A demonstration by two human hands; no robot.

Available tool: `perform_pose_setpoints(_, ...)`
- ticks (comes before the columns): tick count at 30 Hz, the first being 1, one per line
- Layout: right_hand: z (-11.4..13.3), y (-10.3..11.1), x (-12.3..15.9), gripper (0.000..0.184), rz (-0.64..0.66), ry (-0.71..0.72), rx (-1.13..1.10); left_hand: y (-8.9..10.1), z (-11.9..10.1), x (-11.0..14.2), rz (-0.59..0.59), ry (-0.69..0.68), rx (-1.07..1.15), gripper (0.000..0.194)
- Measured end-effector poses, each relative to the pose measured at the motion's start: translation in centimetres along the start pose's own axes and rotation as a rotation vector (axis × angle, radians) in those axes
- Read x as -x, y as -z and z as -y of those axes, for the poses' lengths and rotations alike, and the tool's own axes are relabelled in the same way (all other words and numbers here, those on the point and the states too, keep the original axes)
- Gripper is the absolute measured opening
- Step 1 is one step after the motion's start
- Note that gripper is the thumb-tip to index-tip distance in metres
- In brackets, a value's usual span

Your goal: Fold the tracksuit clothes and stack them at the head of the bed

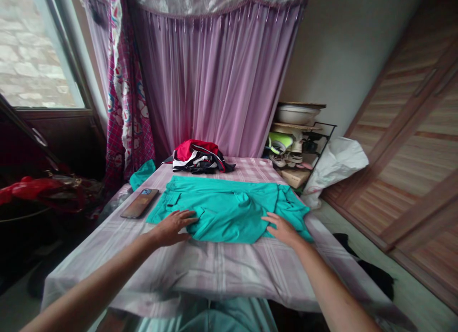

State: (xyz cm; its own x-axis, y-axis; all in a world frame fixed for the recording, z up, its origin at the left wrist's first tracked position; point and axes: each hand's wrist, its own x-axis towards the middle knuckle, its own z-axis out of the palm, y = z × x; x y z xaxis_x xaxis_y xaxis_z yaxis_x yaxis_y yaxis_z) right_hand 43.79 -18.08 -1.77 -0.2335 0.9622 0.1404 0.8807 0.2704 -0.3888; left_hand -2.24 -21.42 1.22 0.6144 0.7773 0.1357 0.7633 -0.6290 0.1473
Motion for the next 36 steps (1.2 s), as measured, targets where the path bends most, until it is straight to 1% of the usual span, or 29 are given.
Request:
perform_pose_setpoints(3, 0.4, -0.3, -0.1, 0.039, -0.04, 0.047, 0.046, -0.2, -0.7, 0.3, -0.04, -0.053, -0.053, 0.043)
perform_pose_setpoints(5, 0.4, -0.4, -0.1, 0.034, -0.075, 0.075, 0.068, -0.2, -1.1, 0.4, -0.077, -0.074, -0.046, 0.031)
perform_pose_setpoints(6, 0.4, -0.4, -0.2, 0.033, -0.096, 0.084, 0.073, 0.0, -1.3, 0.4, -0.101, -0.066, -0.025, 0.03)
perform_pose_setpoints(8, 0.5, -0.2, -0.6, 0.033, -0.145, 0.098, 0.057, 0.8, -1.5, 0.2, -0.144, 0.008, 0.046, 0.035)
perform_pose_setpoints(10, 0.7, 0.4, -1.4, 0.033, -0.187, 0.101, 0.012, 2.5, -1.2, -0.7, -0.177, 0.148, 0.138, 0.044)
perform_pose_setpoints(12, 1.3, 1.5, -2.8, 0.033, -0.2, 0.078, -0.016, 4.7, -0.3, -2.1, -0.195, 0.297, 0.213, 0.053)
perform_pose_setpoints(15, 2.8, 3.2, -5.7, 0.033, -0.203, 0.0, 0.053, 7.8, 2.6, -5.3, -0.196, 0.463, 0.236, 0.052)
perform_pose_setpoints(17, 4.2, 3.8, -7.8, 0.032, -0.232, -0.059, 0.131, 9.1, 4.9, -7.6, -0.169, 0.553, 0.202, 0.046)
perform_pose_setpoints(19, 5.3, 3.9, -9.6, 0.031, -0.24, -0.093, 0.183, 9.5, 6.7, -9.3, -0.158, 0.61, 0.154, 0.04)
perform_pose_setpoints(21, 5.9, 3.6, -10.6, 0.03, -0.19, -0.071, 0.192, 9.1, 7.3, -10.0, -0.167, 0.647, 0.107, 0.037)
perform_pose_setpoints(22, 5.9, 3.4, -10.8, 0.029, -0.159, -0.048, 0.183, 8.6, 7.1, -10.0, -0.182, 0.65, 0.084, 0.037)
perform_pose_setpoints(24, 5.3, 3.1, -10.5, 0.029, -0.115, -0.013, 0.151, 7.0, 5.8, -9.2, -0.218, 0.582, 0.044, 0.039)
perform_pose_setpoints(26, 3.9, 3.0, -9.8, 0.032, -0.092, 0.006, 0.125, 5.2, 3.9, -7.9, -0.225, 0.434, 0.003, 0.04)
perform_pose_setpoints(27, 3.1, 3.1, -9.3, 0.033, -0.081, 0.018, 0.119, 4.3, 3.1, -7.1, -0.18, 0.377, -0.01, 0.04)
perform_pose_setpoints(28, 2.2, 3.2, -8.8, 0.034, -0.066, 0.036, 0.119, 3.5, 2.4, -6.4, -0.145, 0.343, -0.035, 0.039)
perform_pose_setpoints(30, 0.3, 3.4, -8.0, 0.038, -0.04, 0.073, 0.142, 2.3, 1.7, -5.3, -0.097, 0.316, -0.086, 0.038)
perform_pose_setpoints(31, -0.6, 3.5, -7.7, 0.038, -0.031, 0.083, 0.163, 2.0, 1.7, -5.0, -0.084, 0.317, -0.111, 0.038)
perform_pose_setpoints(33, -2.3, 3.7, -7.5, 0.034, -0.021, 0.08, 0.211, 1.9, 1.9, -4.8, -0.05, 0.33, -0.154, 0.037)
perform_pose_setpoints(36, -4.4, 3.8, -7.9, 0.025, -0.031, 0.066, 0.24, 3.2, 2.4, -5.1, 0.02, 0.378, -0.197, 0.036)
